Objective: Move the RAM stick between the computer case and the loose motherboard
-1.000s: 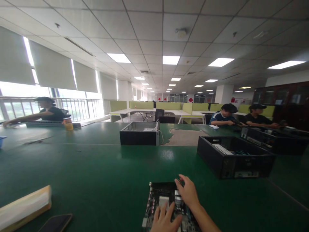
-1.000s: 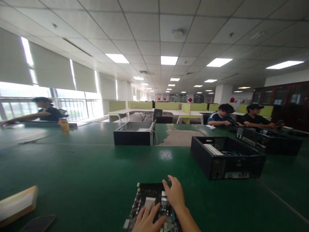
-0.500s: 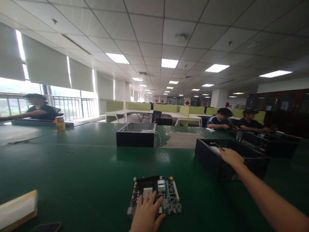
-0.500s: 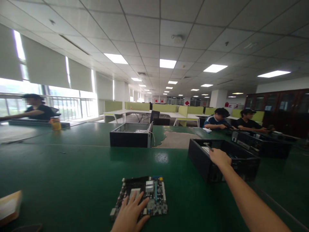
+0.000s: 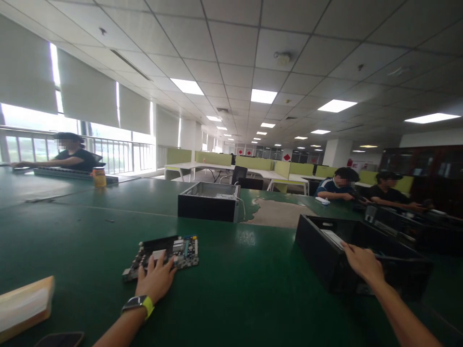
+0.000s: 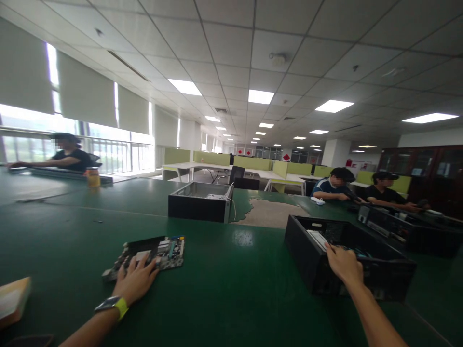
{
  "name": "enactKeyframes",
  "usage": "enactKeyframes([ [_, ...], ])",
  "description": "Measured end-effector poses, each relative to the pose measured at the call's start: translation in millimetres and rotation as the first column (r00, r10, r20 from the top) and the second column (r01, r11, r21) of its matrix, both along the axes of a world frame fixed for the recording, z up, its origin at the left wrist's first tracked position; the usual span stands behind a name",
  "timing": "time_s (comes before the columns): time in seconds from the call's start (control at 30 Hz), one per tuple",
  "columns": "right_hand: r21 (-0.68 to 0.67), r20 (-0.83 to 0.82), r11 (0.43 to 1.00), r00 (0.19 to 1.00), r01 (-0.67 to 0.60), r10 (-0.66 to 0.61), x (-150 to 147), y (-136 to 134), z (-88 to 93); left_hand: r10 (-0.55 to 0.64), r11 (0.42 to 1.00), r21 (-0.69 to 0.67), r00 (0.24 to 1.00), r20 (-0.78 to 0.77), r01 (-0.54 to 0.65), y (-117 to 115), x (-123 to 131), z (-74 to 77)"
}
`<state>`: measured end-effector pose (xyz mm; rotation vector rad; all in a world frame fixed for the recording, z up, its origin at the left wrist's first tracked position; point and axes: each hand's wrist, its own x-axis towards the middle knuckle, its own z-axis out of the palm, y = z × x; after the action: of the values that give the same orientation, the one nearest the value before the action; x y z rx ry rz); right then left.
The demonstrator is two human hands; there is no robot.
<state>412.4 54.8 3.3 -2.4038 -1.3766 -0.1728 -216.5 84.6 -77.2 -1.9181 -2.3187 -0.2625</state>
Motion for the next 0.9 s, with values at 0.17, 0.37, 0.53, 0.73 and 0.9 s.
enactKeyframes([
  [0.17, -0.017, 0.042, 0.999, 0.999, -0.035, 0.035, -80, -44, 5.5, -0.122, 0.943, 0.305, 0.991, -0.059, 0.134, 3, 15, 16.1],
  [0.37, -0.029, 0.128, 0.981, 0.972, -0.192, 0.195, -206, -115, 22.2, -0.523, 0.735, 0.475, 0.850, -0.058, 0.484, -28, 101, 59.4],
  [0.53, -0.095, 0.209, 0.857, 0.832, -0.506, 0.514, -313, -172, 26.5, -0.698, 0.550, 0.586, 0.713, -0.069, 0.595, -52, 159, 122.3],
  [0.73, -0.338, 0.080, 0.502, 0.507, -0.796, 0.858, -370, -205, 70.8, -0.745, 0.498, 0.526, 0.650, -0.146, 0.689, -61, 186, 159.7],
  [0.9, -0.476, -0.047, 0.290, 0.353, -0.830, 0.935, -309, -154, 131.9, -0.794, 0.599, 0.017, 0.596, -0.118, 0.801, -56, 210, 165.7],
])
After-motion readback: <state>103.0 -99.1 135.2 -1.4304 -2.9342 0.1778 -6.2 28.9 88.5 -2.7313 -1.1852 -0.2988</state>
